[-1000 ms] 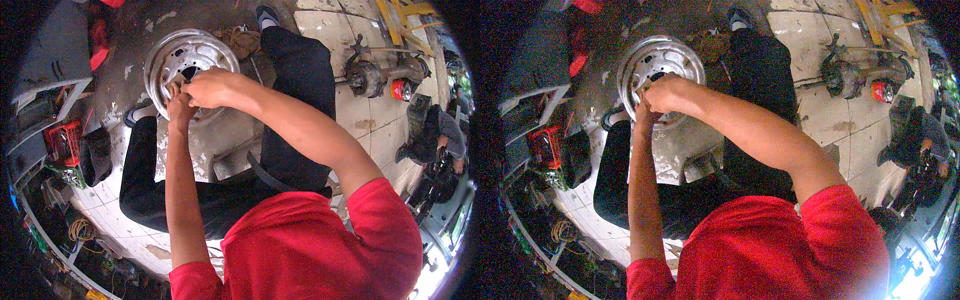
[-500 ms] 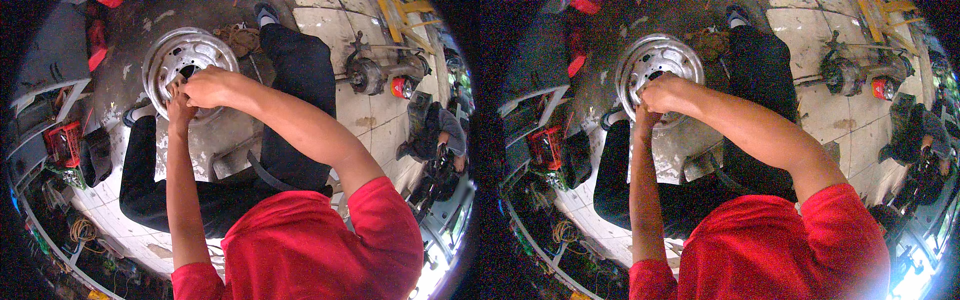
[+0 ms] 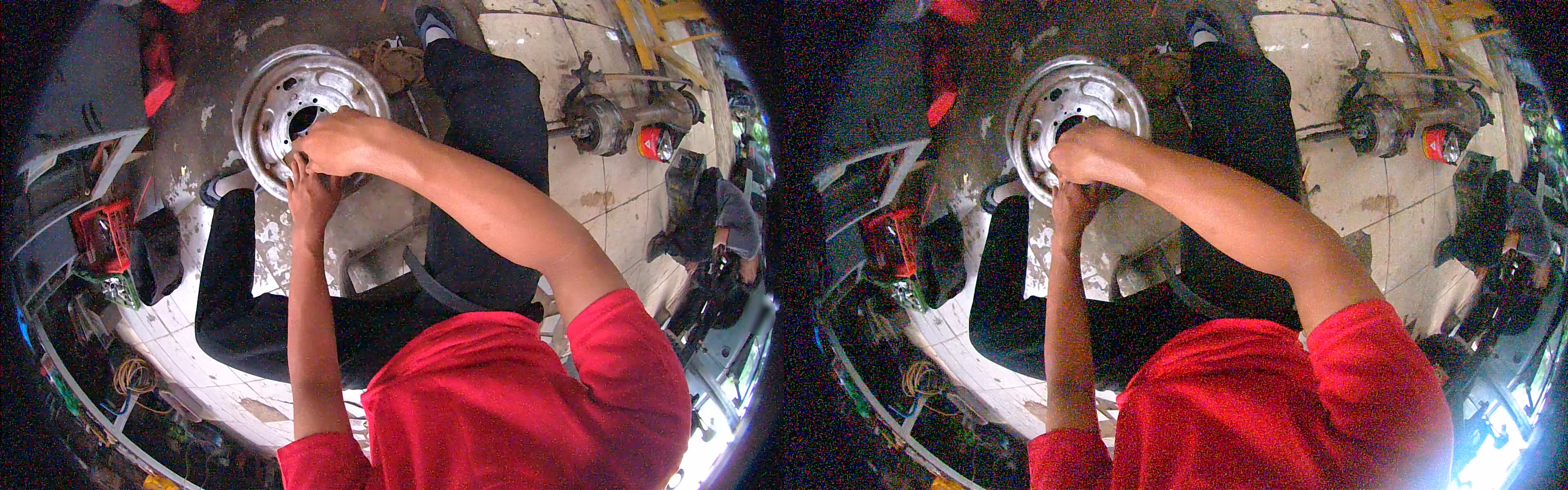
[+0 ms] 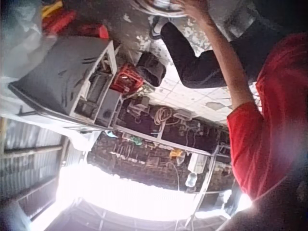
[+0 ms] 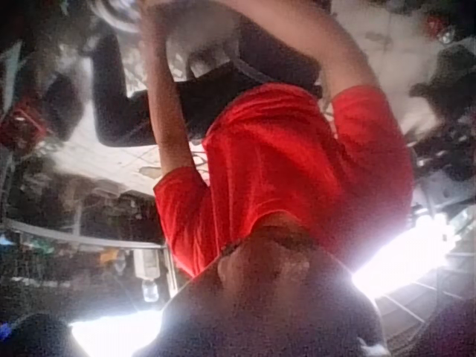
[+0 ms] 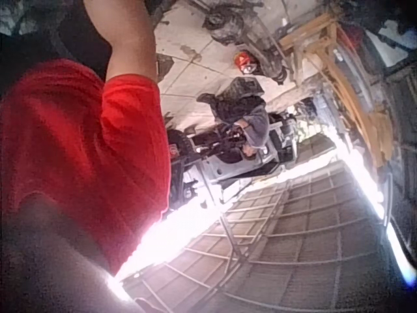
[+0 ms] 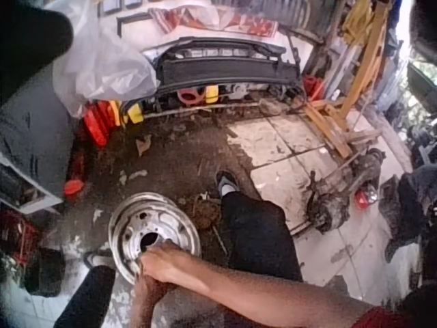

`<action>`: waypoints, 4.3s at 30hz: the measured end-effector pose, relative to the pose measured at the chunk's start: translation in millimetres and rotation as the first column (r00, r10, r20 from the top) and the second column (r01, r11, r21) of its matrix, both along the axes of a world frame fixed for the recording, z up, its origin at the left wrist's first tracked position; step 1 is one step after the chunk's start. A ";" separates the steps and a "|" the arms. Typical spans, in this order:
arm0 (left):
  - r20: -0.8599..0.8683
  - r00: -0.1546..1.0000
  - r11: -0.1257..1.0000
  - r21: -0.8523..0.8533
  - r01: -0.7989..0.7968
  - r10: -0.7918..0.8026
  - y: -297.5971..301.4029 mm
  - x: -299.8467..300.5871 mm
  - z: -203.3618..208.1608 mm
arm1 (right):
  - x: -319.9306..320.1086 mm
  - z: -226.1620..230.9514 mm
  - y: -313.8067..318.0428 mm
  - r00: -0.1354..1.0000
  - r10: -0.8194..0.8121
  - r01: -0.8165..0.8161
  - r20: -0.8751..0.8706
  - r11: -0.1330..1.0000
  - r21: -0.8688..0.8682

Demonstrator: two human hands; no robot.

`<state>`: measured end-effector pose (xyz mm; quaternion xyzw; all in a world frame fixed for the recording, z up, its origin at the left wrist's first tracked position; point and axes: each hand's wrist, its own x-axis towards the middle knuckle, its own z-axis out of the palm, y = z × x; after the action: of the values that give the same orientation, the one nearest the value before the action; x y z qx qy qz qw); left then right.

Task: The person scrubs a metal wheel rim with a small abrasive pad, rotating the rim to reach different sections. The person then wipes the rim with a cloth, continuing to rotate it to clean multiple areas.

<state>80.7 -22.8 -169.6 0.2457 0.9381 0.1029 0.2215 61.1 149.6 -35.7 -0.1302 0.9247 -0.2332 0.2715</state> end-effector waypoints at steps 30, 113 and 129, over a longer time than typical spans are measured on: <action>-0.107 0.994 0.999 -0.041 0.011 -0.015 14.4 -51.2 8.3 | 3.8 -34.5 -11.0 0.972 0.040 -0.034 -0.232 0.999 0.032; -0.105 0.989 0.989 -0.116 0.091 -0.104 -4.7 3.1 -2.5 | 10.8 4.0 -16.7 0.991 0.136 -0.136 0.001 0.990 0.048; -0.155 0.975 0.978 -0.161 0.132 -0.157 -13.4 -12.8 -7.4 | 12.8 0.0 -17.3 0.988 0.145 -0.142 -0.060 0.989 0.051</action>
<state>67.9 -36.2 -177.0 0.3039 0.9380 -0.0049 0.1668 73.8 132.3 -35.8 -0.1974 0.9263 -0.1872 0.2607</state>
